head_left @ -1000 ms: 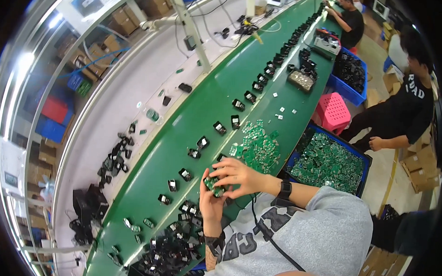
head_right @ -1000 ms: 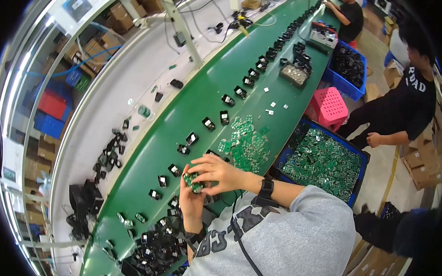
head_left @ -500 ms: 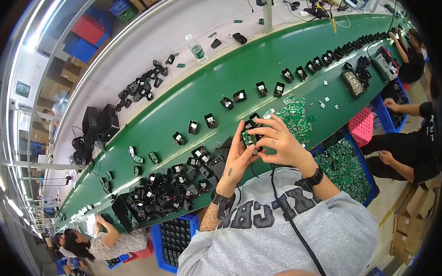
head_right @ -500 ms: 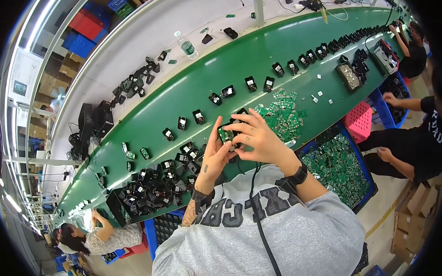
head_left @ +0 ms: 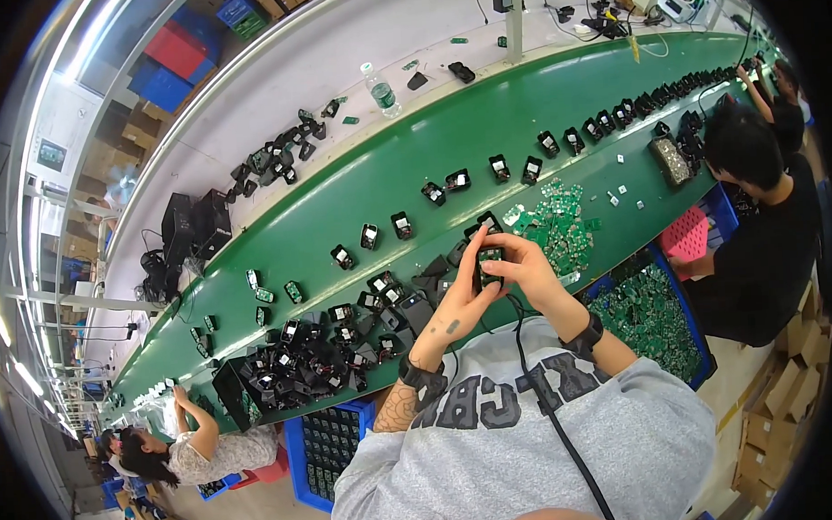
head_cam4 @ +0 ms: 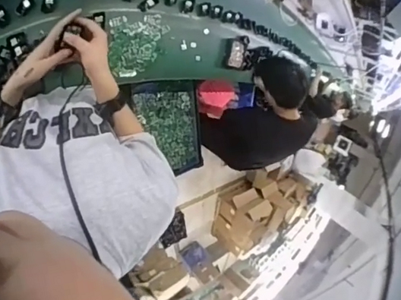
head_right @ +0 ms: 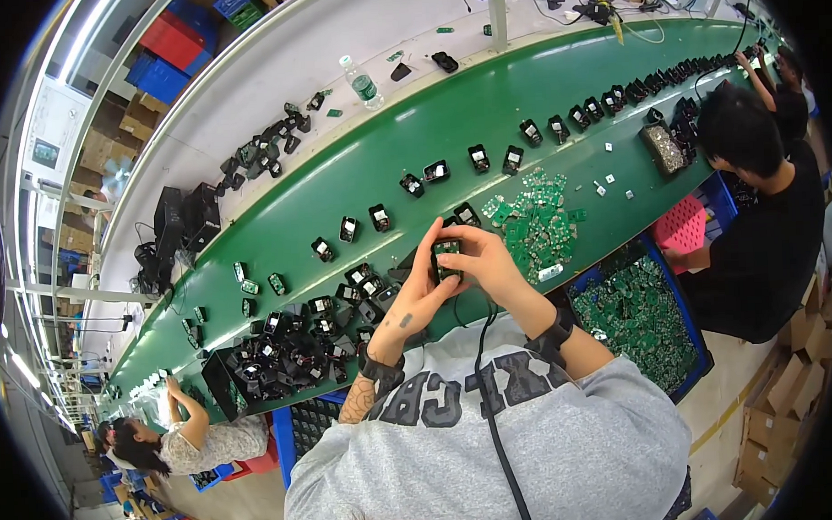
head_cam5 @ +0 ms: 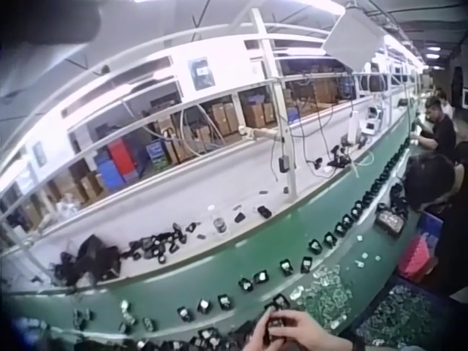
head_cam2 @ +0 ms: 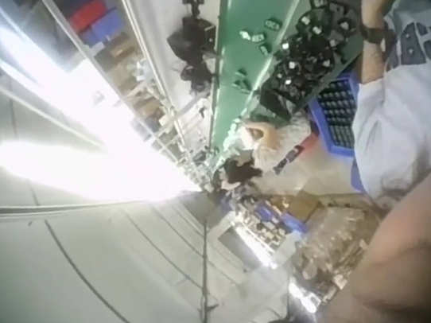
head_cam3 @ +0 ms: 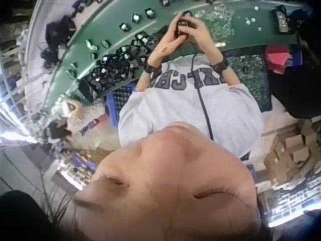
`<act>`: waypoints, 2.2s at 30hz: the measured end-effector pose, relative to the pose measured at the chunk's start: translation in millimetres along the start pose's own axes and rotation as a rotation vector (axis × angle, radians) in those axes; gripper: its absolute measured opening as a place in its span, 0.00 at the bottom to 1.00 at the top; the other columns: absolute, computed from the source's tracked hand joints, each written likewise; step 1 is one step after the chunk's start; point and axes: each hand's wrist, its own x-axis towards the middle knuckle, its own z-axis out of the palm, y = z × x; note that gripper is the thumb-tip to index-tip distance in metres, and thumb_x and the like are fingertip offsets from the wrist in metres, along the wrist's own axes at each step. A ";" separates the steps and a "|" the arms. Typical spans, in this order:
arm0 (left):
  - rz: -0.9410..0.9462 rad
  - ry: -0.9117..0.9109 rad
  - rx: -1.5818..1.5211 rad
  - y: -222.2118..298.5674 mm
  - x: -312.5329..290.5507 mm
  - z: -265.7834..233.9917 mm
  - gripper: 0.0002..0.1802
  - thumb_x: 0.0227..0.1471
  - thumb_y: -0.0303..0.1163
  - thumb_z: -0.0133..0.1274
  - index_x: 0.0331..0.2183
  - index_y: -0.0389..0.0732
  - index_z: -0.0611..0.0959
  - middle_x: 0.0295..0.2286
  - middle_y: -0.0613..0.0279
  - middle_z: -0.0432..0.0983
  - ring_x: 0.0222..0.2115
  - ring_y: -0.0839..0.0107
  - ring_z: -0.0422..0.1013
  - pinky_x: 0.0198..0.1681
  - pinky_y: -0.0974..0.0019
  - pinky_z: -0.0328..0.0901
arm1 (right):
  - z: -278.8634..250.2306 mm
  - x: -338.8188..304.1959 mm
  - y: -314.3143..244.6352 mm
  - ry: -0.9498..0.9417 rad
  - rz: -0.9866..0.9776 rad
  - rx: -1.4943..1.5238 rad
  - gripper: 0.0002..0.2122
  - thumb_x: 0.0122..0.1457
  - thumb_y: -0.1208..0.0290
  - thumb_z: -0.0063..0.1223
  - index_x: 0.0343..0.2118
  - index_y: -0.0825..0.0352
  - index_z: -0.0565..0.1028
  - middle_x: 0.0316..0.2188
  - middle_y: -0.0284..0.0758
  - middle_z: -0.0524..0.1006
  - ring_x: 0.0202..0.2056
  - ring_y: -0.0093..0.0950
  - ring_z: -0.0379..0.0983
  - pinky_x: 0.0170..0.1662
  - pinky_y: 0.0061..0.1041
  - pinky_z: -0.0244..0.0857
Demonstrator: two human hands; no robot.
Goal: The person picks up a circuit board and a black plastic housing, fits the board into the housing, and presses them together before placing the unit on the work surface.
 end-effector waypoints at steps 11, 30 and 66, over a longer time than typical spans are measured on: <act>-0.064 -0.003 -0.144 -8.7 -2.2 -9.3 0.46 0.53 0.11 0.39 0.65 0.54 0.39 0.61 0.61 0.43 0.56 0.67 0.57 0.52 0.62 0.67 | -3.9 1.5 5.1 0.006 0.168 0.108 0.18 0.52 0.78 0.59 0.47 0.69 0.73 0.34 0.31 0.75 0.33 0.19 0.73 0.32 0.19 0.70; 0.041 0.176 0.119 -102.8 -8.8 -79.8 0.39 0.50 0.16 0.46 0.62 0.46 0.56 0.48 0.58 0.70 0.44 0.71 0.69 0.48 0.71 0.62 | -61.1 60.2 99.2 -0.141 -0.026 -0.101 0.22 0.50 0.77 0.62 0.49 0.70 0.72 0.42 0.37 0.77 0.42 0.25 0.74 0.41 0.24 0.71; -0.401 1.273 0.898 -203.2 -44.0 -406.0 0.26 0.45 0.44 0.59 0.43 0.36 0.76 0.42 0.43 0.73 0.43 0.47 0.69 0.47 0.51 0.64 | -169.2 -33.8 122.3 0.806 0.015 -0.283 0.18 0.57 0.70 0.57 0.49 0.71 0.71 0.42 0.37 0.76 0.43 0.24 0.72 0.46 0.22 0.66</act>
